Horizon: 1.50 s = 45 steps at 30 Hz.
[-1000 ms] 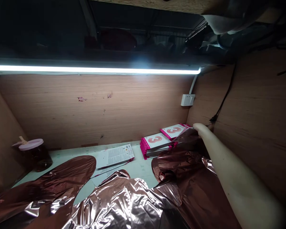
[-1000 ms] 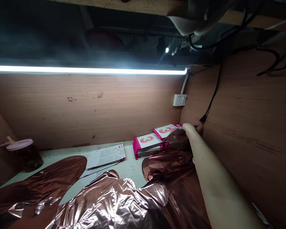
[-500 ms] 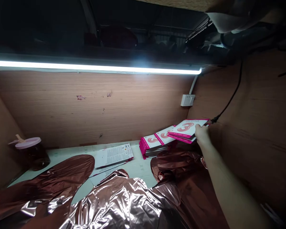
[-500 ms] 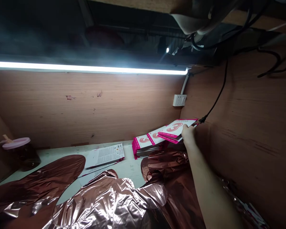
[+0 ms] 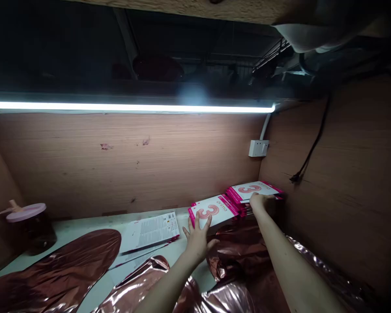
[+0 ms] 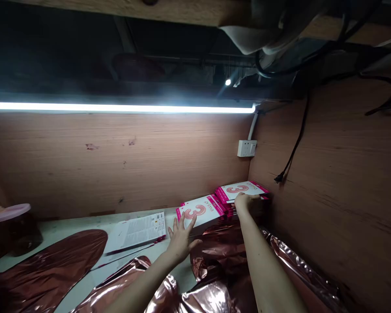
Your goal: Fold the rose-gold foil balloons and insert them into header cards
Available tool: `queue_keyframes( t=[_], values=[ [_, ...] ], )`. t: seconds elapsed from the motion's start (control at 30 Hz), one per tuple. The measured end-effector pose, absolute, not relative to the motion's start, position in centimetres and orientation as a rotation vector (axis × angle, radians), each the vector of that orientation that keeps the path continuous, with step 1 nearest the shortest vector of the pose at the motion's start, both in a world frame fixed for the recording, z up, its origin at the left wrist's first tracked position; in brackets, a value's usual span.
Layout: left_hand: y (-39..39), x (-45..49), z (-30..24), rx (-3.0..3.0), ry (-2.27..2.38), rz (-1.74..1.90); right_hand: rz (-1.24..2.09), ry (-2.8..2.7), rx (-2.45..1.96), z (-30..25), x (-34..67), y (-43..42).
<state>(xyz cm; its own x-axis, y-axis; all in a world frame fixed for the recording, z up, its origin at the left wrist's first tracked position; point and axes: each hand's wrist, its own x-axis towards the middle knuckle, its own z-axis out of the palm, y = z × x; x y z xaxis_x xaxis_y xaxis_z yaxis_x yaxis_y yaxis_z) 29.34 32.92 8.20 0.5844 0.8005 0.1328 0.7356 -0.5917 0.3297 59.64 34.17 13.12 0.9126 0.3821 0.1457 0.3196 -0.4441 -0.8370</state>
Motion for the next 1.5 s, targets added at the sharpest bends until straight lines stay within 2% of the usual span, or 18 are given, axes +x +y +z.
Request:
queue_keyframes(
  t=[0.13, 0.23, 0.4, 0.6, 0.93, 1.2, 1.5],
  values=[
    [37.2, 33.1, 7.6, 2.628, 1.308, 0.324, -0.152, -0.531, -2.294, 13.7, 60.7, 32.5],
    [39.1, 33.5, 8.0, 2.71, 1.207, 0.302, -0.333, -0.933, -2.335, 13.5, 61.2, 31.6],
    [40.5, 35.2, 9.3, 2.779, 1.126, 0.23, -0.386, -1.438, -2.324, 11.4, 62.1, 32.5],
    [40.8, 36.4, 8.3, 2.823, 1.122, 0.167, -0.45, -1.391, -2.348, 8.8, 62.8, 33.1],
    [41.4, 36.0, 8.1, 2.902, 1.081, 0.082, -0.365, -1.349, -2.441, 7.8, 62.7, 32.5],
    [39.6, 36.5, 8.9, 3.016, 1.104, 0.362, -0.26, -1.453, -2.499, 11.3, 63.3, 33.2],
    [36.9, 34.9, 11.8, 3.053, 1.03, 0.445, -0.329, -1.408, -2.419, 14.6, 61.6, 32.8]
  ],
)
